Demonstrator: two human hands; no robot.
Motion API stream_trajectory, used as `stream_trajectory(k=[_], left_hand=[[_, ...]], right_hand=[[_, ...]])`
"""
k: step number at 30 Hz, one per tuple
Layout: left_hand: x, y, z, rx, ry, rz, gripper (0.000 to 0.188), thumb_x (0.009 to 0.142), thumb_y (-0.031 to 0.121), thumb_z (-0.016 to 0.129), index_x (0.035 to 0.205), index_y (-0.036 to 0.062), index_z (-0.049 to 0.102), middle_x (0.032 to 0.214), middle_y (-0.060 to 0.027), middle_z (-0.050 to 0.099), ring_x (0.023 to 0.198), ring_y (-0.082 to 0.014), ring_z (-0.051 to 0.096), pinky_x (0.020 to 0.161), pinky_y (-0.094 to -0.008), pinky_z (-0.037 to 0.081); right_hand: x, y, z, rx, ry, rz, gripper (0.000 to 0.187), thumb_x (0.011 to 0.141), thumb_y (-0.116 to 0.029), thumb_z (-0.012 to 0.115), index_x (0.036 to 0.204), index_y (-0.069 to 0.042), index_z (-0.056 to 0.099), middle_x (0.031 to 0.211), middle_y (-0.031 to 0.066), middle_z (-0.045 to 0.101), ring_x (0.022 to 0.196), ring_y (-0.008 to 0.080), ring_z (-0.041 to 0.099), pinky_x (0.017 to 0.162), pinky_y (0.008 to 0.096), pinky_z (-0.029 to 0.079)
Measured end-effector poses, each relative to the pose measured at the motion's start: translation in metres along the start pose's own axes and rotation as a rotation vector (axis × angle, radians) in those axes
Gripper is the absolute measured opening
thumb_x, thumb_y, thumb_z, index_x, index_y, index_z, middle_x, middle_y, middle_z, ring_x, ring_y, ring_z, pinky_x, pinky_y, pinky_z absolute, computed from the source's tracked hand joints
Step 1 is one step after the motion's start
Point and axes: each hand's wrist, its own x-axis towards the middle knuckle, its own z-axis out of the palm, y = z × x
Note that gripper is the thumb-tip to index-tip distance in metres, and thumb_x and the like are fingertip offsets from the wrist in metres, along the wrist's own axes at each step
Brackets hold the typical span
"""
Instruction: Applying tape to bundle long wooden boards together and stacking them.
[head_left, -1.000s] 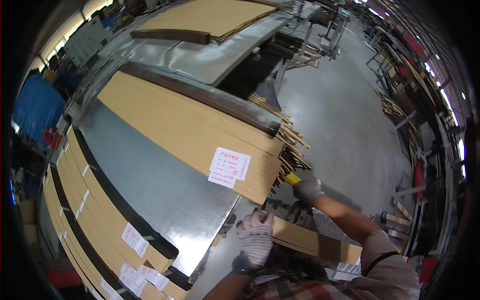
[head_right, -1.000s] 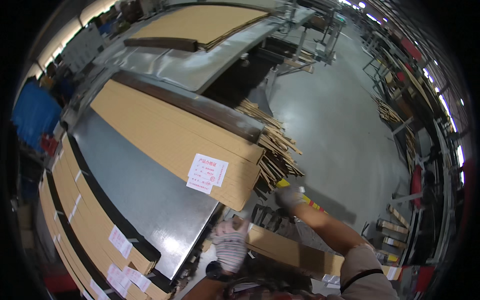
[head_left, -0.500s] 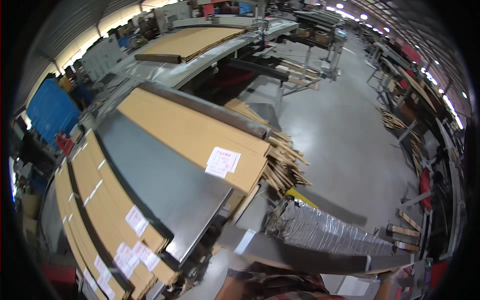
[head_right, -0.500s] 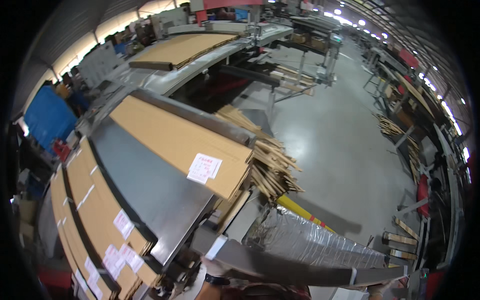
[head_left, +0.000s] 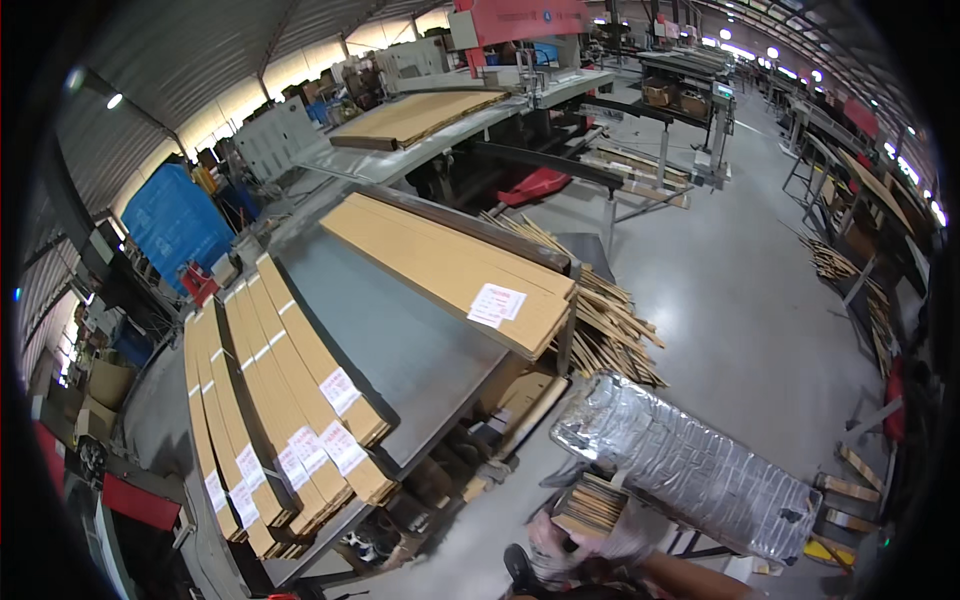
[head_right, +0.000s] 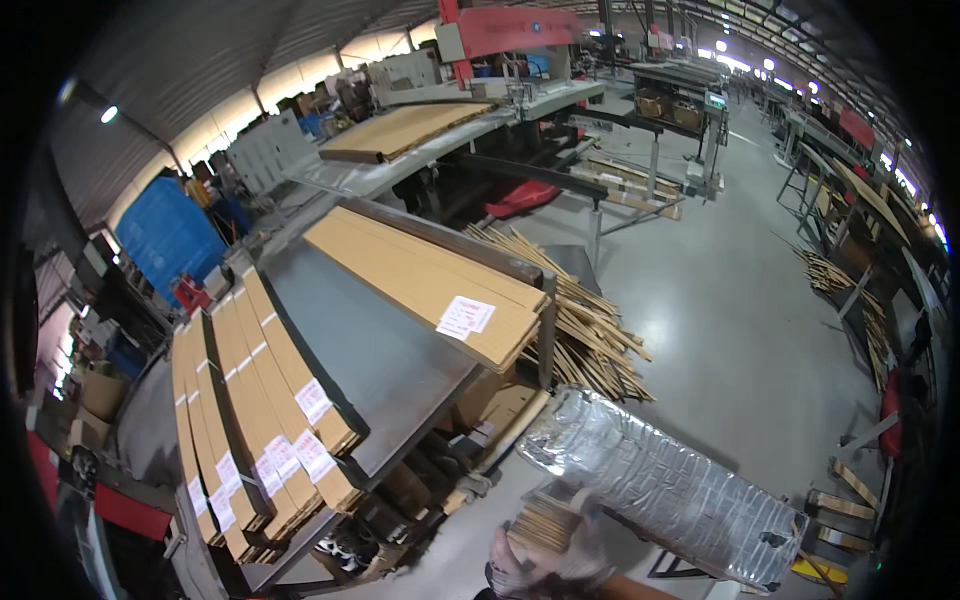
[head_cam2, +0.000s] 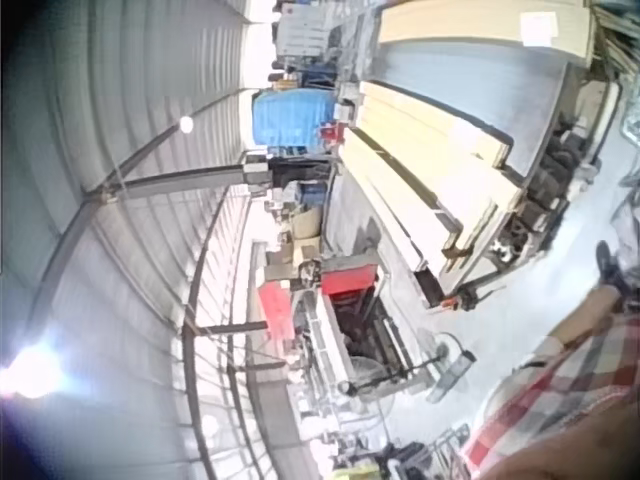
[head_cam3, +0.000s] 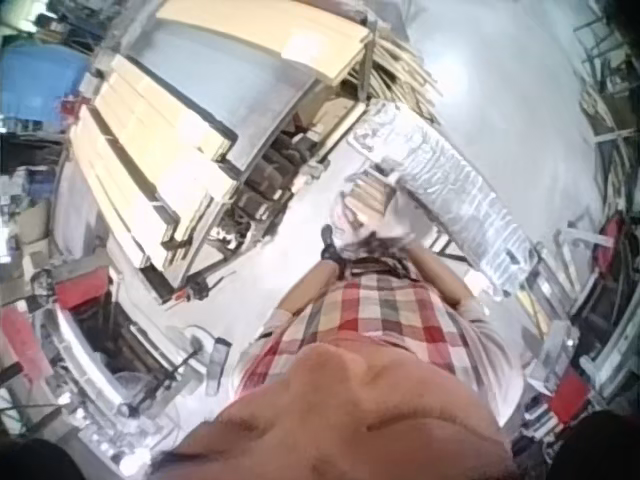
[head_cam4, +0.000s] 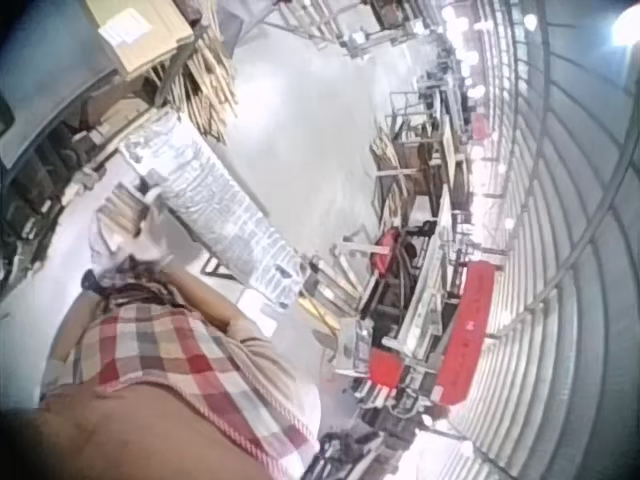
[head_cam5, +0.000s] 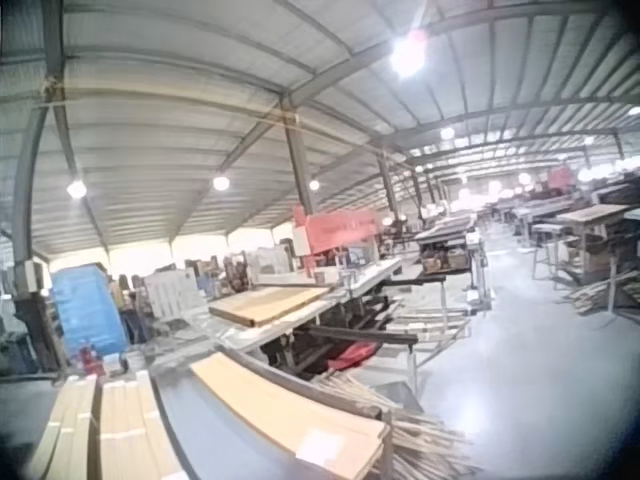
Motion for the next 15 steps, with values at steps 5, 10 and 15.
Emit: stream_trajectory(k=[5,10,15], left_hand=[[-0.023,-0.038,-0.01,0.047,0.0,-0.056,0.036,0.082,0.024,0.064,0.107,0.0012,0.051,0.099,-0.0143,0.057,0.089,-0.0284,0.054,0.075,-0.0423,0.043],[-0.154,-0.21,-0.024,0.959,-0.385,0.221,0.03,0.091,0.031,0.059,0.068,0.0145,0.049,0.062,0.0028,0.053,0.055,-0.0079,0.053,0.046,-0.0241,0.041],[-0.064,-0.137,-0.07,-1.207,0.088,-1.147,0.038,0.09,0.04,0.059,0.103,0.0086,0.044,0.099,-0.0054,0.051,0.09,-0.0193,0.05,0.076,-0.0356,0.039]], right_hand=[[0.002,-0.087,0.012,0.735,-0.052,0.11,0.039,0.084,-0.012,0.067,0.121,-0.001,0.058,0.11,0.0096,0.068,0.106,0.0159,0.062,0.093,0.0305,0.048],[-0.005,-0.018,0.034,0.195,-0.008,0.045,0.038,0.085,-0.012,0.066,0.121,-0.001,0.058,0.11,0.01,0.068,0.105,0.0162,0.062,0.092,0.0306,0.049],[-0.194,0.011,-0.224,0.06,1.395,-0.008,0.037,0.085,-0.012,0.066,0.12,0.0,0.059,0.109,0.0104,0.068,0.104,0.0165,0.063,0.092,0.0308,0.049]])
